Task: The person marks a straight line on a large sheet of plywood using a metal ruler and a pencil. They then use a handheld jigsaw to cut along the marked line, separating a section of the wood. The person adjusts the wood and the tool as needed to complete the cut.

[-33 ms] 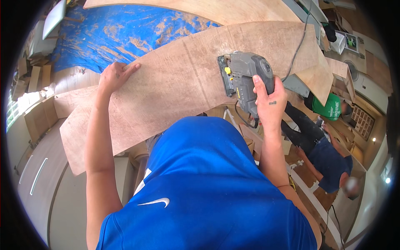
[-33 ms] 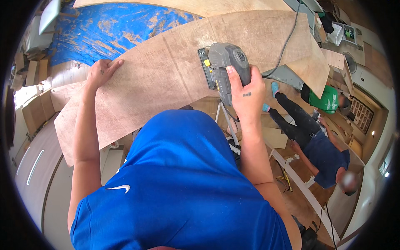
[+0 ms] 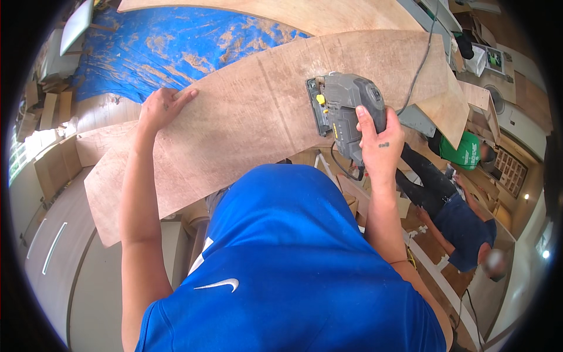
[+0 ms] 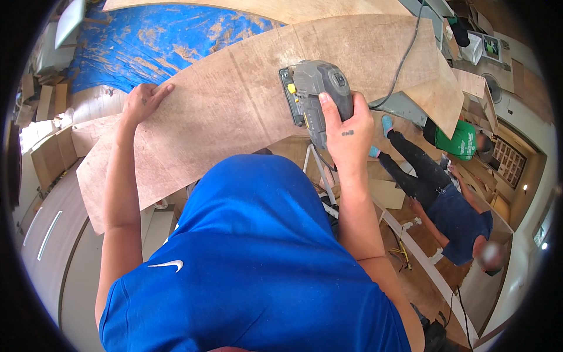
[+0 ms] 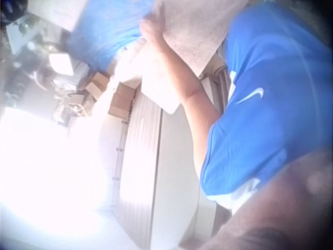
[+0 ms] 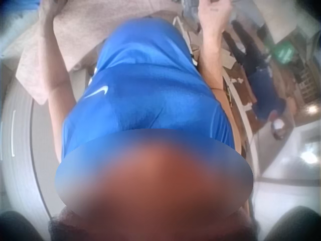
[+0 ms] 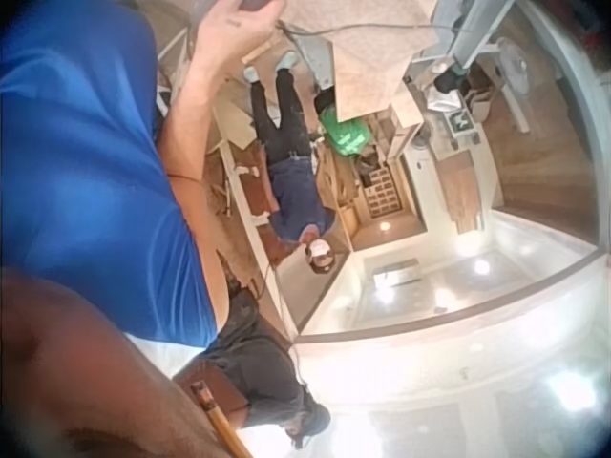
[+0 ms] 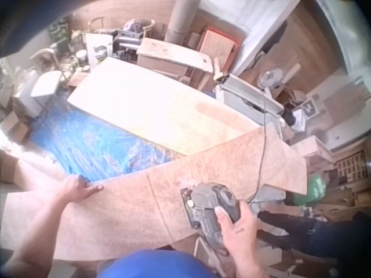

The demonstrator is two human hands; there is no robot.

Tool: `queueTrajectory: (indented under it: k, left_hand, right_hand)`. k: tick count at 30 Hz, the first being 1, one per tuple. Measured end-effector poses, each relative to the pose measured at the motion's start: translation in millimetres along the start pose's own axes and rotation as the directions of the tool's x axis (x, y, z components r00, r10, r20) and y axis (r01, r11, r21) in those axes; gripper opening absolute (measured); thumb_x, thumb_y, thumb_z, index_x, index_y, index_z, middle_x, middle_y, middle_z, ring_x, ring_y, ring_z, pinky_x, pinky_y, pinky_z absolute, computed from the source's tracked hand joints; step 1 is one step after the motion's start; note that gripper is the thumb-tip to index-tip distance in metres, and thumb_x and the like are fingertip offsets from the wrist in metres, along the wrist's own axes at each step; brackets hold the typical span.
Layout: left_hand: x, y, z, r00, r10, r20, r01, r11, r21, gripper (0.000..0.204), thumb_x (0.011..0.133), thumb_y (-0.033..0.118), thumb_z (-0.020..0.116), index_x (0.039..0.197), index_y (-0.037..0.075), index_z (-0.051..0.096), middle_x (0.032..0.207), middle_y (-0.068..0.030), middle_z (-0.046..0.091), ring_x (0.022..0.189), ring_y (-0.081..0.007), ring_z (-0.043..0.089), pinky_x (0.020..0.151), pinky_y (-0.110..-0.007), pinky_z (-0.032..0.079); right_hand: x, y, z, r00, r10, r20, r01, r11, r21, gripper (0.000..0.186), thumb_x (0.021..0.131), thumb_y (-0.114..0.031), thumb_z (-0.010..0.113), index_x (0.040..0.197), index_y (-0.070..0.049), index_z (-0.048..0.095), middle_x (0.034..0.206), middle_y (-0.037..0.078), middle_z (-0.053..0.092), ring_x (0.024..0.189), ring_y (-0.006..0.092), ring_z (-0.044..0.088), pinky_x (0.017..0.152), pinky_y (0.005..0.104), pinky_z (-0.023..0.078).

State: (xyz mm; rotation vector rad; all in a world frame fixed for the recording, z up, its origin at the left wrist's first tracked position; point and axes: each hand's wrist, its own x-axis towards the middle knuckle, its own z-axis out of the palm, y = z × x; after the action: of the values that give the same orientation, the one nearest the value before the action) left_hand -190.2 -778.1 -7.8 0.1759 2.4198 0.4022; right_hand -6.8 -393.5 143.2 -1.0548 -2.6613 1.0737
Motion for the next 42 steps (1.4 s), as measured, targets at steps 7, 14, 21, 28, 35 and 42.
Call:
queueTrajectory:
  k: [7, 14, 21, 28, 35, 42]
  left_hand:
    - [-2.2, -0.1, -0.5, 1.000, -0.002, -0.011, 0.002, 1.000, -0.003, 0.083, 0.087, 0.081, 0.062, 0.077, -0.001, 0.074, 0.069, -0.0221, 0.067, 0.074, -0.0385, 0.070, 0.073, -0.048, 0.054]
    - [-1.6, -2.4, 3.8, 0.998, 0.034, -0.061, -0.034, 0.999, -0.005, 0.083, 0.090, 0.078, 0.062, 0.068, -0.002, 0.066, 0.061, -0.0190, 0.059, 0.064, -0.0341, 0.063, 0.067, -0.047, 0.051]
    - [-1.3, -4.5, 7.3, 0.995, 0.041, -0.086, -0.044, 0.999, -0.028, 0.081, 0.091, 0.075, 0.063, 0.064, -0.001, 0.063, 0.057, -0.0163, 0.056, 0.058, -0.0303, 0.059, 0.063, -0.047, 0.049]
    - [-1.3, -3.9, 6.2, 0.996, 0.045, -0.073, -0.046, 0.999, -0.015, 0.082, 0.091, 0.076, 0.063, 0.062, 0.000, 0.062, 0.055, -0.0139, 0.054, 0.057, -0.0274, 0.058, 0.062, -0.046, 0.049]
    - [1.3, -4.3, 7.0, 0.998, 0.026, -0.055, -0.028, 0.999, -0.038, 0.083, 0.091, 0.077, 0.061, 0.060, 0.000, 0.061, 0.054, -0.0127, 0.054, 0.055, -0.0264, 0.056, 0.062, -0.045, 0.048]
    - [5.5, -4.5, 3.3, 0.999, -0.030, 0.027, 0.031, 0.999, -0.032, 0.090, 0.087, 0.086, 0.056, 0.067, -0.001, 0.069, 0.062, -0.0176, 0.063, 0.066, -0.0324, 0.066, 0.067, -0.047, 0.052]
  right_hand:
    - [1.4, -0.5, 0.8, 1.000, -0.012, -0.001, 0.012, 1.000, 0.003, 0.039, 0.093, -0.031, 0.080, 0.099, 0.005, 0.068, 0.083, 0.019, 0.072, 0.074, 0.0246, 0.070, 0.069, 0.0373, 0.054]
    - [2.1, -4.2, 1.2, 1.000, -0.005, 0.003, 0.005, 1.000, 0.029, 0.039, 0.093, -0.031, 0.080, 0.099, 0.005, 0.068, 0.082, 0.018, 0.072, 0.074, 0.0231, 0.069, 0.068, 0.0362, 0.054]
    - [5.1, -2.7, 2.1, 1.000, -0.021, 0.000, 0.021, 1.000, 0.013, 0.039, 0.093, -0.032, 0.080, 0.097, 0.005, 0.067, 0.080, 0.017, 0.071, 0.071, 0.0225, 0.067, 0.067, 0.0364, 0.053]
    - [6.0, -3.5, 2.6, 1.000, -0.021, -0.001, 0.021, 0.999, 0.025, 0.040, 0.093, -0.032, 0.081, 0.096, 0.005, 0.067, 0.079, 0.017, 0.070, 0.071, 0.0230, 0.067, 0.067, 0.0369, 0.053]
    - [7.1, -3.9, 3.5, 1.000, -0.010, -0.001, 0.010, 0.999, 0.037, 0.040, 0.093, -0.032, 0.081, 0.096, 0.005, 0.067, 0.080, 0.018, 0.071, 0.071, 0.0234, 0.067, 0.068, 0.0368, 0.053]
    - [8.9, -2.5, 4.4, 1.000, -0.020, -0.009, 0.020, 0.999, 0.027, 0.041, 0.093, -0.034, 0.080, 0.096, 0.005, 0.067, 0.079, 0.018, 0.071, 0.070, 0.0240, 0.068, 0.067, 0.0369, 0.053]
